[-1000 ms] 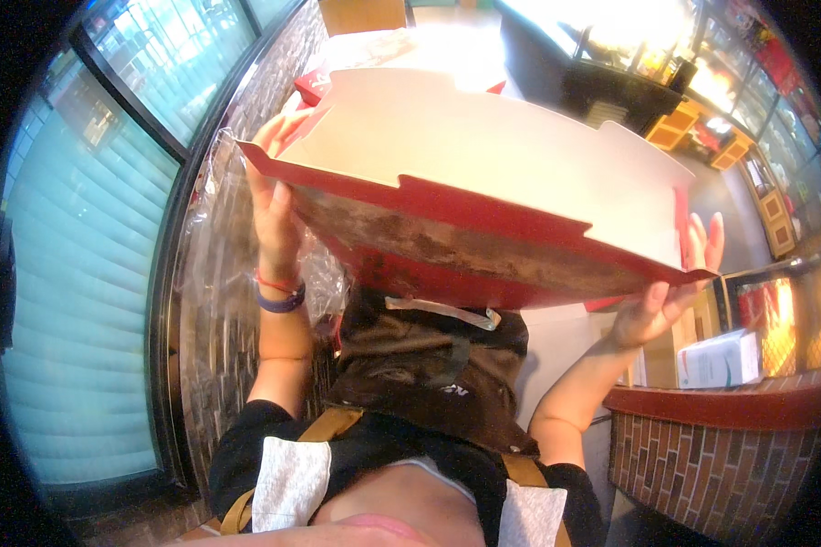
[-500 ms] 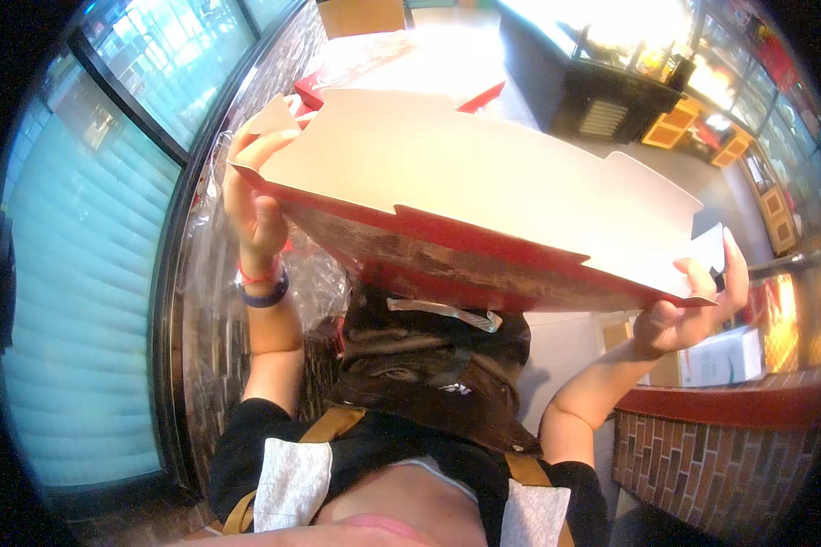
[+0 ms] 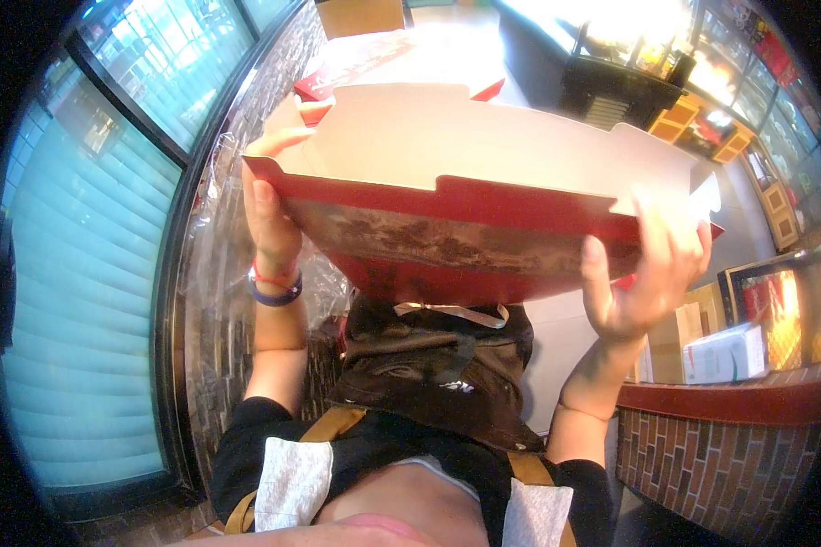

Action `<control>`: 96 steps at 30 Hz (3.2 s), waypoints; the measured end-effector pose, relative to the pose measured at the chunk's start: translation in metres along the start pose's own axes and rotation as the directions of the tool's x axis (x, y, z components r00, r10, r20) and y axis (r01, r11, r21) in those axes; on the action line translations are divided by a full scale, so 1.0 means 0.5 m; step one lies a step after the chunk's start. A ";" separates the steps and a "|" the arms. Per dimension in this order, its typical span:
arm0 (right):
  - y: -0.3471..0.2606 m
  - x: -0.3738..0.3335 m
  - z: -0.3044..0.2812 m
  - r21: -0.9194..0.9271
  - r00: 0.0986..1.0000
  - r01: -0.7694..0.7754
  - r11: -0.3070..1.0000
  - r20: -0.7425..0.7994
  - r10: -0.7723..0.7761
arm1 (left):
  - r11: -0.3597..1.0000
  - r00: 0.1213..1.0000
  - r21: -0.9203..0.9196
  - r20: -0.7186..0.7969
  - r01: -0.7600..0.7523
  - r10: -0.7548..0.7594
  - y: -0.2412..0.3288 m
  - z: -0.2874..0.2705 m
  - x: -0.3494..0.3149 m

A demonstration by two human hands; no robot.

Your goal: The person sits on the floor and assembles red cardboard boxes. They fold the flaps of the box, tuck them into slots, and secure the structure. The person handles multiple boxes, stacking the finished ones and picking up new ones from a pile.

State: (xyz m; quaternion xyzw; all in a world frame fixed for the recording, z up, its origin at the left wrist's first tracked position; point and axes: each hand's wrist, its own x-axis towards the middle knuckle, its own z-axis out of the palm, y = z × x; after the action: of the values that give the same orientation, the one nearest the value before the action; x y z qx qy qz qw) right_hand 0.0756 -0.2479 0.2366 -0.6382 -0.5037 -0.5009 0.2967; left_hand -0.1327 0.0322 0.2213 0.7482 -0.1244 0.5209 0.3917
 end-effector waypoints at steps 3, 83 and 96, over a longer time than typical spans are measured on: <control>-0.005 0.017 -0.016 -0.130 0.977 0.049 0.990 0.211 -0.021 | 0.983 0.996 0.170 -0.066 0.070 -0.060 0.002 0.002 -0.012; 0.053 -0.054 0.053 0.651 0.812 -0.324 0.687 -0.181 0.555 | 0.799 0.965 0.549 0.216 -0.246 0.149 0.019 -0.029 0.027; 0.070 -0.047 0.030 0.781 0.808 -0.380 0.496 0.019 0.589 | 0.830 0.962 0.512 0.255 -0.219 0.097 -0.009 -0.025 0.044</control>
State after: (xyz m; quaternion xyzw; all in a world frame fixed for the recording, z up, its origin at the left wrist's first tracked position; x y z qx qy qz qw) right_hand 0.1137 -0.2538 0.2142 -0.5026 -0.4203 -0.2165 0.7238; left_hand -0.1293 0.0490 0.2405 0.8671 -0.0780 0.4804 0.1064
